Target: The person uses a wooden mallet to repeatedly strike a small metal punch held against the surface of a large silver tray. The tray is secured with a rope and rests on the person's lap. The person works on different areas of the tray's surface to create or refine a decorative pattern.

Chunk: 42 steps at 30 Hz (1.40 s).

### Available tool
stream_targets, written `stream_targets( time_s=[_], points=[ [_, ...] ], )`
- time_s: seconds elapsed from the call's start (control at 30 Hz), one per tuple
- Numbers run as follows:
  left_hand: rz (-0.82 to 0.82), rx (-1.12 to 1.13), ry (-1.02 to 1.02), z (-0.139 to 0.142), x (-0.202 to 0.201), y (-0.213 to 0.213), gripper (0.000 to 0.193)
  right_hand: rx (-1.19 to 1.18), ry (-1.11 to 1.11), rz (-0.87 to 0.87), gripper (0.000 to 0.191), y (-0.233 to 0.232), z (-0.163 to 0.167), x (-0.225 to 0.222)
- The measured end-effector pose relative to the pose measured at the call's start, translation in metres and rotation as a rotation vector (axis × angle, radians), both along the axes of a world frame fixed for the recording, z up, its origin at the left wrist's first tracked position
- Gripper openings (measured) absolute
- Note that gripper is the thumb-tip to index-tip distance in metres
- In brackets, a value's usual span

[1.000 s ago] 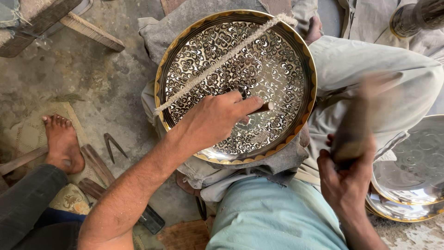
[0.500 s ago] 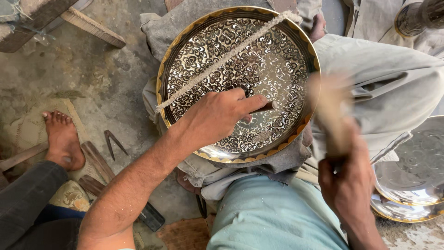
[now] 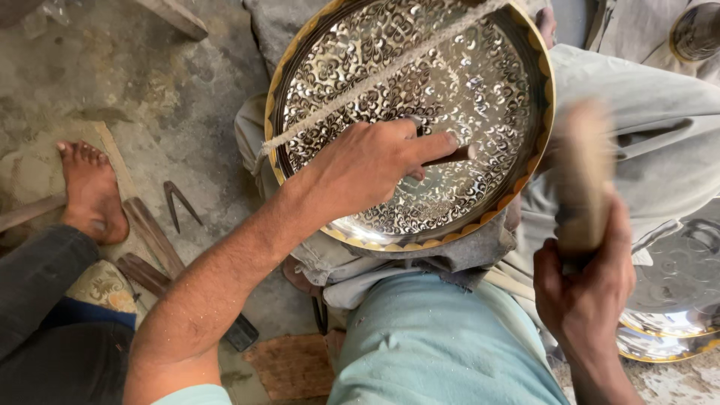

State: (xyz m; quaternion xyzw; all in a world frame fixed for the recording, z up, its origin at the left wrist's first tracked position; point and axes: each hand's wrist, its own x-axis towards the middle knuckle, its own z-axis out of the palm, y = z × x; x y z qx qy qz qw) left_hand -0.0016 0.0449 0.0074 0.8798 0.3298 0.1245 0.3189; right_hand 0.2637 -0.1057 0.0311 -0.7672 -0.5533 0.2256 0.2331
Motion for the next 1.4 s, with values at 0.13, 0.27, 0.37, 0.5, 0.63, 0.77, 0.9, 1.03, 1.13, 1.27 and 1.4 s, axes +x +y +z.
stream_targets(
  time_s=[0.13,0.27,0.37,0.5,0.63,0.77,0.9,1.03,1.13,1.27,1.4],
  points=[
    [0.041,0.052,-0.085,-0.009,-0.001,-0.004,0.035,0.065,-0.471,0.326,0.063,0.009,-0.007,0.025],
    [0.113,0.004,-0.162,-0.016,-0.003,-0.007,0.029,0.190,0.327,0.030,0.044,0.007,-0.002,0.041],
    [0.152,0.066,-0.243,-0.018,-0.006,-0.009,0.031,0.171,0.574,-0.028,0.032,0.019,0.005,0.031],
    [0.135,0.007,-0.150,-0.013,-0.006,-0.010,0.022,0.001,-0.704,0.445,0.062,0.035,0.036,0.025],
    [0.154,-0.029,-0.210,-0.004,-0.007,-0.006,0.031,0.071,-0.283,0.221,0.056,0.032,0.033,0.021],
    [0.088,0.042,-0.184,0.002,-0.005,0.001,0.033,-0.035,-0.094,0.122,0.064,0.024,0.013,0.025],
    [0.023,0.037,-0.099,0.004,0.000,0.003,0.033,0.102,0.021,0.082,0.059,0.018,0.010,0.013],
    [0.004,0.016,-0.044,0.007,0.001,0.003,0.035,0.095,0.256,-0.002,0.061,0.018,0.014,0.003],
    [-0.002,0.018,-0.019,0.009,0.001,0.004,0.036,0.019,-0.065,0.116,0.058,0.020,0.010,0.006],
    [-0.014,-0.013,-0.019,0.010,0.002,0.005,0.036,0.025,-0.218,0.158,0.060,0.014,-0.004,0.009],
    [-0.016,0.001,-0.018,0.014,0.001,0.006,0.036,0.157,0.467,-0.047,0.051,0.007,-0.015,0.008]
  ],
)
